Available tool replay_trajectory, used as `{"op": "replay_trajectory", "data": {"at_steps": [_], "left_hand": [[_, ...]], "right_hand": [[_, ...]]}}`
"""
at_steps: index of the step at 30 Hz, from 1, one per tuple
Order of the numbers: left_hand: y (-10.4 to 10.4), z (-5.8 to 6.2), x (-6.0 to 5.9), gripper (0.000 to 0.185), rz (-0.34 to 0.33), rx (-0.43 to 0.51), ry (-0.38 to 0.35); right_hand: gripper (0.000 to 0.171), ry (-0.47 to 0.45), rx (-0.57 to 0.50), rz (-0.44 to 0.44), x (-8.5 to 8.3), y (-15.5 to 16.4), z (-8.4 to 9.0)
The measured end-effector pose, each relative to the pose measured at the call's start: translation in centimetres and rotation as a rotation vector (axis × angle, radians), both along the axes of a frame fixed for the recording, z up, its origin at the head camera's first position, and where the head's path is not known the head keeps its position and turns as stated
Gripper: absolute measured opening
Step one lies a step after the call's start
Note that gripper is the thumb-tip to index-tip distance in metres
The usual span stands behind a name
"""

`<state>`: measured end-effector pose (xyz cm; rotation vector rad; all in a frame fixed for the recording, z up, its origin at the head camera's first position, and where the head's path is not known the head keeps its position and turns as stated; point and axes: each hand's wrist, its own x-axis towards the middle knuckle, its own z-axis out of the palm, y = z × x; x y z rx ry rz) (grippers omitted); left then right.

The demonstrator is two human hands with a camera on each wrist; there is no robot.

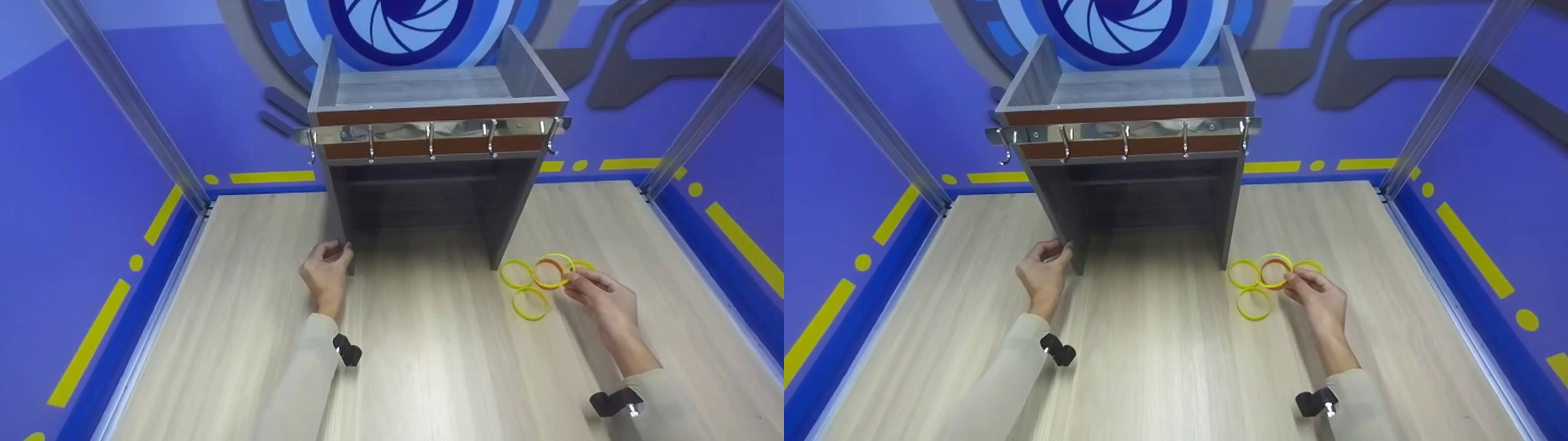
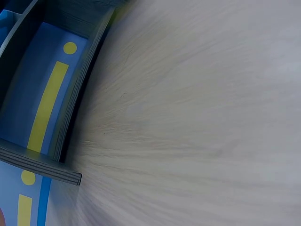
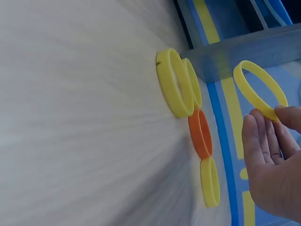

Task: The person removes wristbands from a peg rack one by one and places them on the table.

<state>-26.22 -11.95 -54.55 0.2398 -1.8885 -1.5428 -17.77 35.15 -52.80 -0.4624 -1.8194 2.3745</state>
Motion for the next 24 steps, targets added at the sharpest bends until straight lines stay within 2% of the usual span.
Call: {"op": "replay_trajectory", "data": {"at_steps": [4,12,24], "left_hand": [[0.0,0.0,-0.1,0.015,-0.003,-0.001,0.000],[0.0,-0.1,0.0,0.014,-0.006,-0.017,0.007],[0.1,-0.1,-0.1,0.015,0.004,0.008,0.010]], "right_hand": [[0.013,-0.020,0.017,0.011,0.5,1.1,-0.2],[0.012,-0.084,0.116,0.011,1.2,2.5,-0.8],[0.034,-0.194,0.255,0.072,1.7,3.6,-1.7]]}}
